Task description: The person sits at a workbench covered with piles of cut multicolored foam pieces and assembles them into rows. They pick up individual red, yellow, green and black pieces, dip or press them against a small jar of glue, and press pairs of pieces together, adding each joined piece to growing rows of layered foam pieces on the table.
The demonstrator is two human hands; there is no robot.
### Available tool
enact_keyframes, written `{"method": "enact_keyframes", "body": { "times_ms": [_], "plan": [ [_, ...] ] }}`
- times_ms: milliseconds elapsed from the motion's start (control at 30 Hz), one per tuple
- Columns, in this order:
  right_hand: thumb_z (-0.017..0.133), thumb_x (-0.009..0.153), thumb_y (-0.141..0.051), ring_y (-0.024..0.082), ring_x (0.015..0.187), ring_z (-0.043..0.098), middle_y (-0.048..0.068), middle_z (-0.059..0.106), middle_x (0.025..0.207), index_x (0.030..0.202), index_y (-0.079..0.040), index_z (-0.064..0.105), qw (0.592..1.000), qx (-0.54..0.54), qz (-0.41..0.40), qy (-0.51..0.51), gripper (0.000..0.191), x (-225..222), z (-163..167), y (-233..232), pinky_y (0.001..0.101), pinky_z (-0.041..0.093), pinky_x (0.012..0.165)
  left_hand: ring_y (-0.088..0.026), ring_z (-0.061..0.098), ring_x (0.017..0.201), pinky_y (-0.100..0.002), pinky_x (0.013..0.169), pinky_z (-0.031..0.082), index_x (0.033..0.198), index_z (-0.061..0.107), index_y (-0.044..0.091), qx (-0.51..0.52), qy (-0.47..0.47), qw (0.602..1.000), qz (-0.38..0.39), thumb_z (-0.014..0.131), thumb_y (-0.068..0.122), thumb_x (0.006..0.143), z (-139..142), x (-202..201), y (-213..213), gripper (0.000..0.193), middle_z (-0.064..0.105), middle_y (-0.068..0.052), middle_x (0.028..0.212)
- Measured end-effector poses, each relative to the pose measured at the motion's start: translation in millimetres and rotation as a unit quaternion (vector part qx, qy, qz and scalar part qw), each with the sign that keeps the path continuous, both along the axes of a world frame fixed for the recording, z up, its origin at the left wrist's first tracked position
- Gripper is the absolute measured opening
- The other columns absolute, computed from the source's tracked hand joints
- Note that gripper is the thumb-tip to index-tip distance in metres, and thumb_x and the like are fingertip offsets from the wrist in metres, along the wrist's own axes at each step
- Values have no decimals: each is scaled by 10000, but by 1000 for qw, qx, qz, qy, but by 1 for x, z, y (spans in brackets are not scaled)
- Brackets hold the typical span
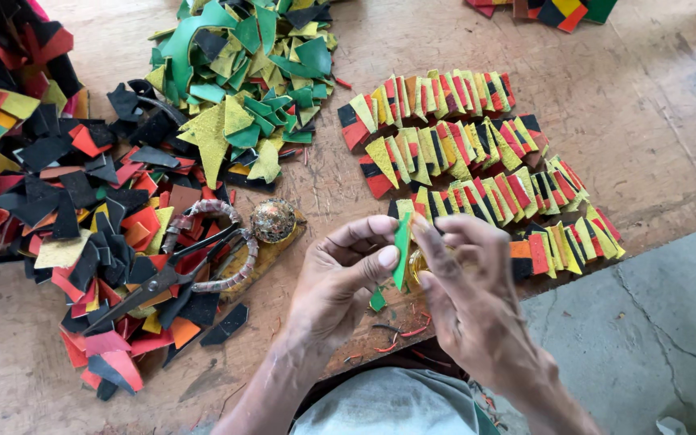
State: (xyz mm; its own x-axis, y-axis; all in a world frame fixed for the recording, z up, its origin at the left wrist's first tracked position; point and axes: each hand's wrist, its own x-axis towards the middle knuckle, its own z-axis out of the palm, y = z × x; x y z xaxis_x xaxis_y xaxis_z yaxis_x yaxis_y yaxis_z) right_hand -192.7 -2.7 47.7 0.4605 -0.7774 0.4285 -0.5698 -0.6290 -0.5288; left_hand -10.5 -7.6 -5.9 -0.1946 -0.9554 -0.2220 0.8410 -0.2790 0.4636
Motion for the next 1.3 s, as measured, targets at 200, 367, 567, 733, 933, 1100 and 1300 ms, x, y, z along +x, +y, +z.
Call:
{"method": "enact_keyframes", "body": {
  "times_ms": [200,367,567,733,933,1100,1300],
  "plan": [
    [668,870,88,208,1090,516,109,495,1324,1597,-188,339,996,51,75,-25,844,9,7,17,314,530,904,-174,697,989,-301,904,578,1202,695,-33,20,10,998,50,776,-70,857,-3,2,-4,356,736,-106,1082],
    [672,816,79,241,1122,489,117,501,1313,1563,-209,395,998,17,58,19,847,3,12,27,349,486,915,-174,700,979,-300,884,577,1205,693,-33,29,18,998,45,771,-66,851,-3,1,-5,364,737,-115,1083],
    [667,844,79,233,1120,464,109,483,1314,1576,-219,382,999,-2,1,34,840,0,-2,-5,318,481,887,-161,695,955,-291,835,578,1191,691,-34,8,6,1000,8,784,-44,859,0,-1,4,345,738,-114,1069],
    [678,884,62,189,1104,471,90,463,1344,1581,-228,373,999,49,15,-7,814,0,-5,-12,271,517,882,-163,684,928,-297,794,572,1202,692,-39,-3,-11,1000,3,794,-28,874,-2,1,6,343,732,-117,1049],
    [659,862,81,153,1022,513,83,478,1301,1564,-200,413,997,58,39,-15,795,6,-6,10,245,543,854,-151,689,982,-288,900,576,1212,681,-24,11,19,998,57,762,-54,871,-8,0,-4,351,730,-91,1079],
    [670,802,70,160,1014,551,22,543,1220,1452,-273,540,995,46,85,-20,746,0,9,32,241,510,789,-156,692,987,-294,882,559,1226,681,-21,8,28,998,57,751,-65,885,-8,4,-7,351,737,-108,1102],
    [675,913,28,168,1097,546,112,443,1349,1550,-177,423,997,57,37,-48,716,-6,6,-2,270,547,950,-176,700,995,-315,891,572,1206,680,-24,0,35,999,-1,753,-53,890,-3,-1,0,326,738,-121,1100]
  ]
}}
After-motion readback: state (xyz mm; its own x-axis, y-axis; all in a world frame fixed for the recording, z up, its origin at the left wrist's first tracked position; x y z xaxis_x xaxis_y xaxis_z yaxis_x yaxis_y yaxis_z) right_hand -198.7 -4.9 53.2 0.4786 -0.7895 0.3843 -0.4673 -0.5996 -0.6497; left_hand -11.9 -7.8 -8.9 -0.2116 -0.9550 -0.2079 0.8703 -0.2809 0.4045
